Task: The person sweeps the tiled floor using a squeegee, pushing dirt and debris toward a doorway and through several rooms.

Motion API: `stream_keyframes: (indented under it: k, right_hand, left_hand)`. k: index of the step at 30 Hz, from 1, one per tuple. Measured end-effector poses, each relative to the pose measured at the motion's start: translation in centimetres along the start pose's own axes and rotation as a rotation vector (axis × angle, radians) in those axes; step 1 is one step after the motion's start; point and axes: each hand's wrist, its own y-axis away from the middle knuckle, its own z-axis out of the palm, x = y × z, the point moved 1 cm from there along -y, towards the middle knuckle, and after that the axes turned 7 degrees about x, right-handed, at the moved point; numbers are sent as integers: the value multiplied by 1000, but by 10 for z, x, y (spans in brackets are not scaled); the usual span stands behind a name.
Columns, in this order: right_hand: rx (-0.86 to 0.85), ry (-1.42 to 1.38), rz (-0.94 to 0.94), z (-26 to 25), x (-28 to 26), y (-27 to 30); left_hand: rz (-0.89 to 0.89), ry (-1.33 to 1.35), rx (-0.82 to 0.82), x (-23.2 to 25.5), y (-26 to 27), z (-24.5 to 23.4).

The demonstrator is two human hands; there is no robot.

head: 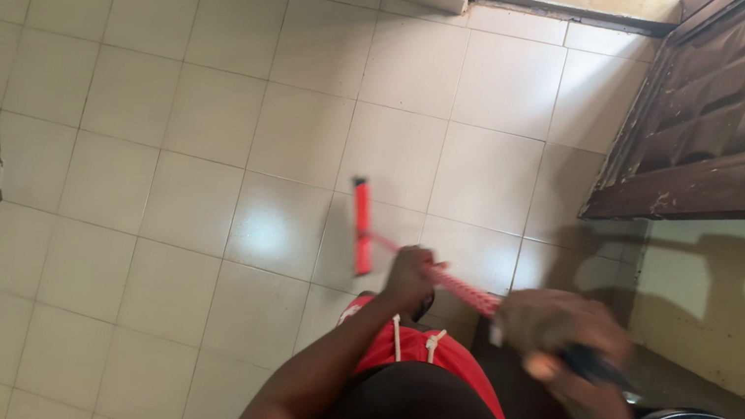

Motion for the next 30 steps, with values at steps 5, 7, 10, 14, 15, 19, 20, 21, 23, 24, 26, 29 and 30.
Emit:
stream_keyframes:
  k: [5,7,10,14,15,19,20,21,23,24,26,29,30]
  right_hand:
    - [67,43,496,31,110,17]
    - [-9,-2,447,48,150,19]
    - [-154,294,750,48,185,16]
    - [-36,119,788,11,187,-16]
    - [-79,155,619,-1,182,-33]
    - [-30,514,626,-32,137,-89]
    - [-28,565,588,-33,123,-102]
    - [-26,615,550,-32,111,-115]
    - [-48,713,503,-29,91,-141]
    - [-69,756,500,-26,83,-152]
    - [-87,740,443,-20,65,-166]
    - [-135,521,217,-14,42,-180]
    - [-190,419,99,-14,35,-181]
  left_hand:
    - [-204,-108,94,-99,64,-78]
    - [-171,-249,36,-123,73,-106]
    - [-226,-340,-105,-141,64,-114]
    - [-79,-300,-81,-141,14,-77]
    - [-51,-292,-77,-141,-10,-59]
    - [-37,-110,-28,-127,-95,8]
    - [-87,-83,-66,-124,-114,22]
    - [-136,-58,-106,-120,-134,35]
    - [-90,-5,-109,-109,-172,51]
    - [-69,26,-97,-101,-187,57]
    - [-49,75,-101,-84,-210,56]
    - [20,109,-116,-48,-226,42]
    - [92,107,-96,-37,-222,35]
